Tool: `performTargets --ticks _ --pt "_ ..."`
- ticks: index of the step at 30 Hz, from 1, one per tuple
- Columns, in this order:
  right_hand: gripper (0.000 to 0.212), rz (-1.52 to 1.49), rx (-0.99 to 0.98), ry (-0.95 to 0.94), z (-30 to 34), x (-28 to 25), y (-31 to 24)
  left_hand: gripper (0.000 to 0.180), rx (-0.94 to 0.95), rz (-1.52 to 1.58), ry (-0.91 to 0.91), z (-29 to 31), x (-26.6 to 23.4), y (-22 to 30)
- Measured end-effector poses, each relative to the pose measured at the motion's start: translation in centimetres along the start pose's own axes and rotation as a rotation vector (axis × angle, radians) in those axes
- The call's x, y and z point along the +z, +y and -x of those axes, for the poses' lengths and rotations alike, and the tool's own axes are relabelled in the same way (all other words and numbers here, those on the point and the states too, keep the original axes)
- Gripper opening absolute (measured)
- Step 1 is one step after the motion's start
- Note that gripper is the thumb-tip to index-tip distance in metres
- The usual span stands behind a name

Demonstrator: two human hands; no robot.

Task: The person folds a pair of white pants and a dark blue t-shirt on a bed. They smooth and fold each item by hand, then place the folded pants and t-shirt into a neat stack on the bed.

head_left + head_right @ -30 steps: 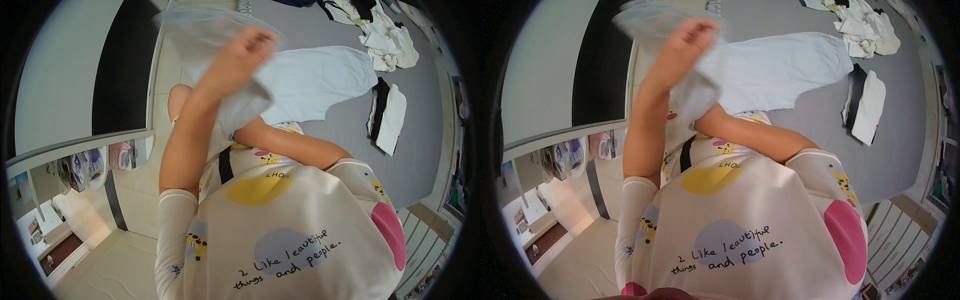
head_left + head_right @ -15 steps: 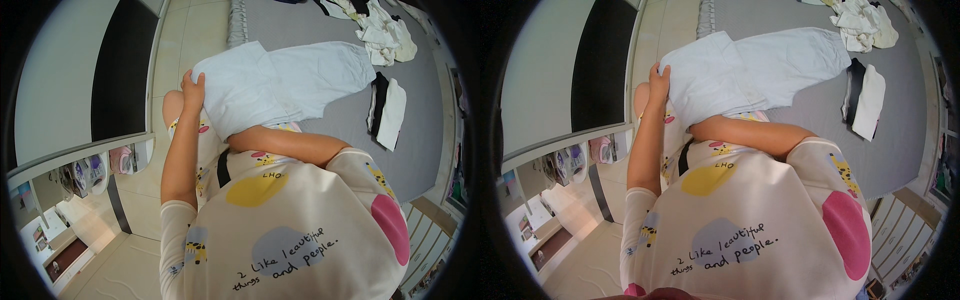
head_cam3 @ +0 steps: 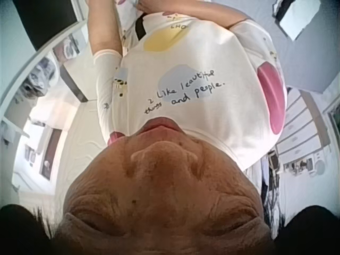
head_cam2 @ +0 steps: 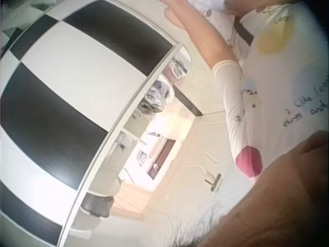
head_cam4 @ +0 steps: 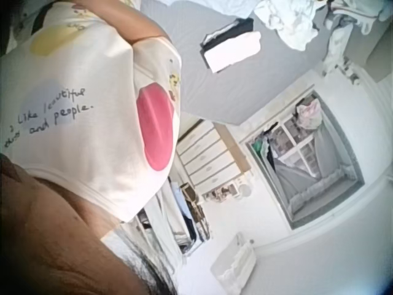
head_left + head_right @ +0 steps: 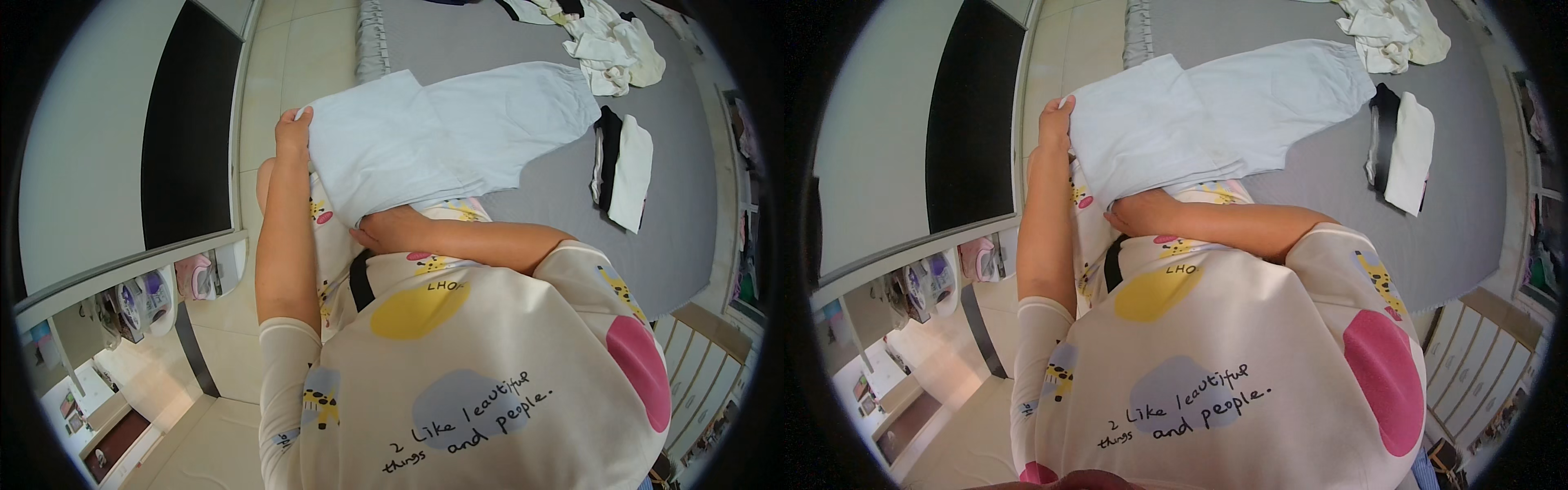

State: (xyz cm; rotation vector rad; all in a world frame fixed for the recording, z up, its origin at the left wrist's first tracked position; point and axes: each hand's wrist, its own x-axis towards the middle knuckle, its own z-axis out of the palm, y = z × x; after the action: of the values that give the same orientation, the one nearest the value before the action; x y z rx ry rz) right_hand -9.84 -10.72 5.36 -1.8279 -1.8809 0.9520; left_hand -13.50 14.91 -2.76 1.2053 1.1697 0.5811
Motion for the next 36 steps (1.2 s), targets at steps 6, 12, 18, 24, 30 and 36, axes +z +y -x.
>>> performTargets --ticks 6,12,18,24,30,36 --pt "0.037 -0.01 0.023 -0.19 -0.5 0.5 0.5 0.023 0.11 -0.126 0.076 -1.5 0.3 -2.1" --pt "0.035 -0.631 -0.139 -0.103 3.5 -4.3 0.8 0.043 0.668 -0.918 0.287 3.8 1.8 -1.8" --pt "0.031 -0.21 0.324 0.588 4.1 -7.8 8.8 0.045 0.891 -1.169 -0.297 14.6 2.9 -0.3" --pt "0.038 0.01 0.603 0.46 3.7 -5.1 14.2 0.051 0.921 -1.086 -0.624 20.5 2.3 0.6" --pt "0.047 -0.245 0.662 0.543 2.4 -3.1 18.0 0.05 0.965 -1.024 -0.521 21.5 1.6 -0.7" --pt "0.048 -0.496 0.768 0.355 2.5 -3.7 18.7 0.042 1.034 -0.988 -0.424 21.5 0.3 -1.9"
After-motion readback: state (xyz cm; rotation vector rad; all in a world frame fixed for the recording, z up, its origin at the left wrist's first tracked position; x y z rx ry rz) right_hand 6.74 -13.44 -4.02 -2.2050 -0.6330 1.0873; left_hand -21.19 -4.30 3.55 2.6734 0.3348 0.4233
